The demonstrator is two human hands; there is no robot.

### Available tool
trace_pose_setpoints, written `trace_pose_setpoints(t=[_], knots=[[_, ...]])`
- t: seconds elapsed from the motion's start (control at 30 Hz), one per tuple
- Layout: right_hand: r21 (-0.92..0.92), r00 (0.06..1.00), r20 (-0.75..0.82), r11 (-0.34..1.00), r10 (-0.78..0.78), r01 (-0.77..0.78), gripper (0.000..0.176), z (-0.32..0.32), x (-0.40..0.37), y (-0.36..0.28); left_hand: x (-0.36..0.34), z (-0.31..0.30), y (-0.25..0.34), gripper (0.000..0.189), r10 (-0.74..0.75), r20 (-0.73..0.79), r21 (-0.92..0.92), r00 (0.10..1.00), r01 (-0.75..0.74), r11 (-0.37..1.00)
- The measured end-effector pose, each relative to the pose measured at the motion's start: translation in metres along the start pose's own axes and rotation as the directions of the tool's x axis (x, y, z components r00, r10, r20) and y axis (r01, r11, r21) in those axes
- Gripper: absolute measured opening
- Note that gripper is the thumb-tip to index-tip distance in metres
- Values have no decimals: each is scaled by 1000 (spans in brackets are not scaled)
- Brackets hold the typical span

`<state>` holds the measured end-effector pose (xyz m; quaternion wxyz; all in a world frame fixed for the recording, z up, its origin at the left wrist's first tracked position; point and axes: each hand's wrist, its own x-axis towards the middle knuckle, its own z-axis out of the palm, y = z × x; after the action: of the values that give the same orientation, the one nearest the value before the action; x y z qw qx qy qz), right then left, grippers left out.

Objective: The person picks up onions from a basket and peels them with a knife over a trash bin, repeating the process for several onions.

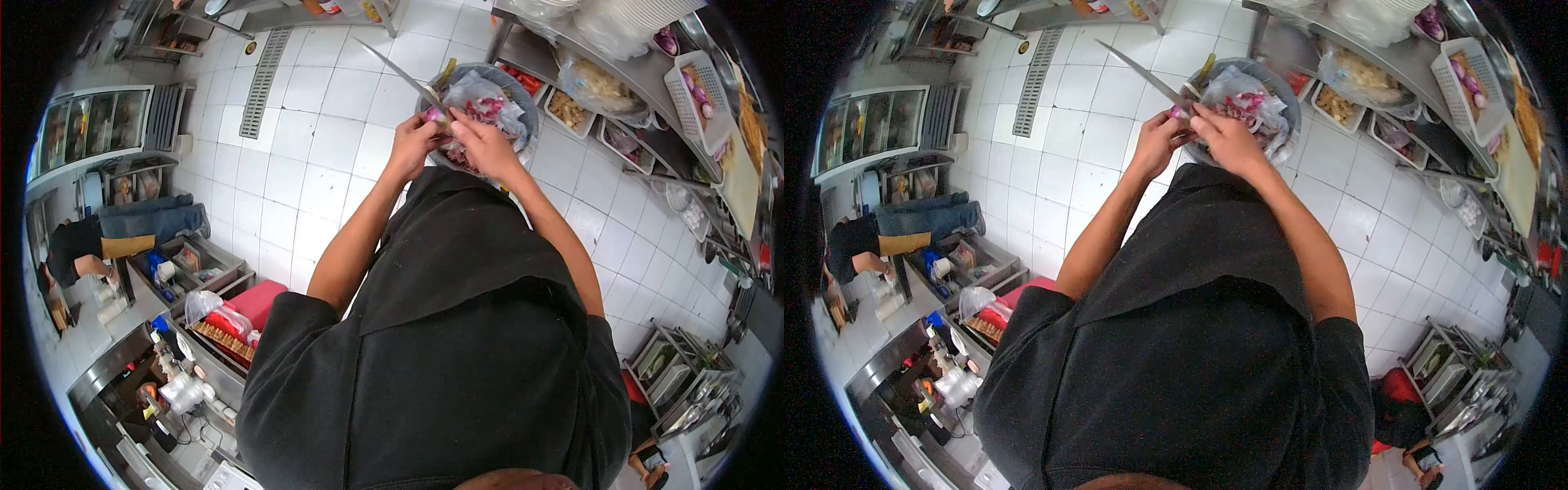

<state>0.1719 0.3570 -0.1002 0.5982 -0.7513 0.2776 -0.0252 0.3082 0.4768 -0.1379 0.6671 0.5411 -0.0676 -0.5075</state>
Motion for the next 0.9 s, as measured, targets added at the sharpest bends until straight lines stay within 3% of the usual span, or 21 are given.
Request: trace_pose_setpoints(t=[0.1,0.13,0.33,0.53,0.67,0.73,0.83,0.9], knots=[[195,951,215,944,225,-267,57,-19,2,-10,-4,-8,4,38,-4,55,17,998,3,1000],[274,971,149,936,186,-221,52,-14,2,-8,-4,-10,6,39,-2,75,14,997,1,1000],[322,945,134,889,298,-326,50,-31,20,11,-9,-19,12,47,23,185,-53,982,-13,998],[321,946,100,890,307,-323,55,-32,37,31,-7,-20,10,48,89,127,-234,988,-57,971],[312,917,122,862,380,-399,47,-28,48,38,-3,-20,10,47,93,122,-182,988,-69,981],[306,916,120,863,383,-401,50,-24,50,41,-1,-20,8,46,101,84,-140,991,-88,986],[243,964,18,934,265,-261,62,-19,46,37,0,-19,7,44,100,12,-72,995,-99,992],[98,963,42,958,267,-269,67,-23,36,21,-2,-17,9,44,104,10,-45,995,-103,994]])
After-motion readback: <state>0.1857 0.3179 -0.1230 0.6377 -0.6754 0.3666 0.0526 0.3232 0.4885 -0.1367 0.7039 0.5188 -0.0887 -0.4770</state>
